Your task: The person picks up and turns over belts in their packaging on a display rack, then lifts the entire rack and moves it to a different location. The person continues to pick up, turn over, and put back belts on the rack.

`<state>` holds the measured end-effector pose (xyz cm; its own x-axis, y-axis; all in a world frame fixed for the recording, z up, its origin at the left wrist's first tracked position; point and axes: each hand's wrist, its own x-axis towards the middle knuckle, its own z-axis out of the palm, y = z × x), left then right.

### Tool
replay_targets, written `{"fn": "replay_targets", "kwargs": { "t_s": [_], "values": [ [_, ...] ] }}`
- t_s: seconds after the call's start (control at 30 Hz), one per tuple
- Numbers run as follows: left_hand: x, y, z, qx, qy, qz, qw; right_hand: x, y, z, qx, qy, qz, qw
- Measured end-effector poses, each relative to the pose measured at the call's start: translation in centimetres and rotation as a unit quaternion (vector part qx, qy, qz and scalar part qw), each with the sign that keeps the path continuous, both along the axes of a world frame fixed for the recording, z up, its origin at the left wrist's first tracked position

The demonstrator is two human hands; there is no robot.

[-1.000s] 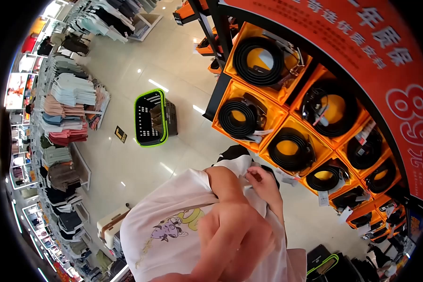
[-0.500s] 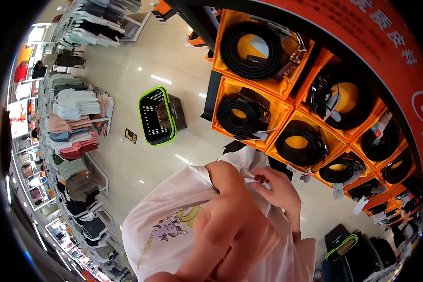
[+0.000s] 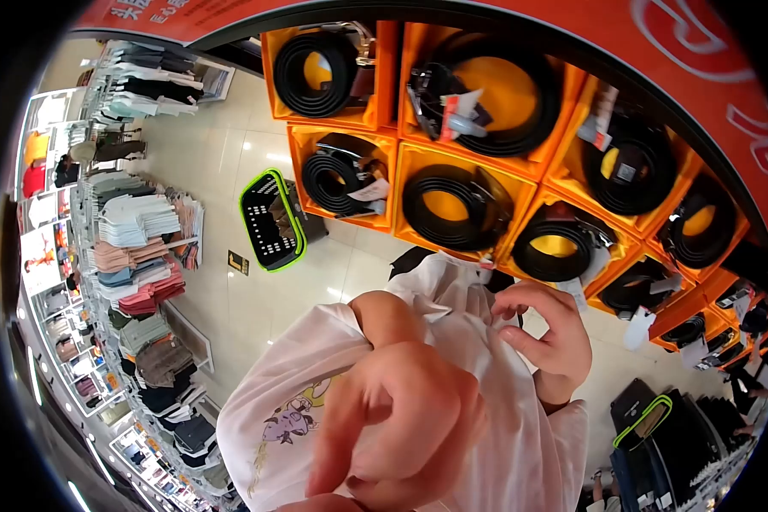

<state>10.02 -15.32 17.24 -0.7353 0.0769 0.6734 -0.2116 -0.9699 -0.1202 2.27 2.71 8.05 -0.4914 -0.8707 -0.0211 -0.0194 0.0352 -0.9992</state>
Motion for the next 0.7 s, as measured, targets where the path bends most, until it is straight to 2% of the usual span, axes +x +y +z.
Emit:
{"fn": "replay_targets", "kwargs": {
  "t_s": [0.17, 0.33, 0.4, 0.47, 0.57, 0.7],
  "values": [
    [-1.0, 4.8, -1.1, -0.012, 0.007, 0.035, 0.999, -1.8, 3.1, -1.2, -0.032, 0.009, -0.009, 0.999],
    [-0.9, 7.9, -0.6, -0.032, -0.015, 0.097, 0.995, -2.7, 4.3, -2.0, -0.046, 0.002, 0.046, 0.998],
    [-0.8, 8.7, -0.3, -0.028, -0.018, 0.109, 0.993, -2.5, 4.3, -1.7, -0.018, -0.008, 0.035, 0.999],
    [0.2, 10.4, -1.9, -0.046, -0.023, 0.089, 0.995, -2.6, 4.1, -1.6, -0.007, -0.009, 0.034, 0.999],
    [-0.3, 11.4, -1.9, -0.016, -0.006, 0.146, 0.989, -2.6, 3.9, -1.6, -0.011, 0.000, 0.036, 0.999],
    [-1.1, 8.1, -0.2, 0.014, 0.003, 0.088, 0.996, -2.8, 3.4, -2.1, -0.021, 0.019, 0.049, 0.998]
  ]
}}
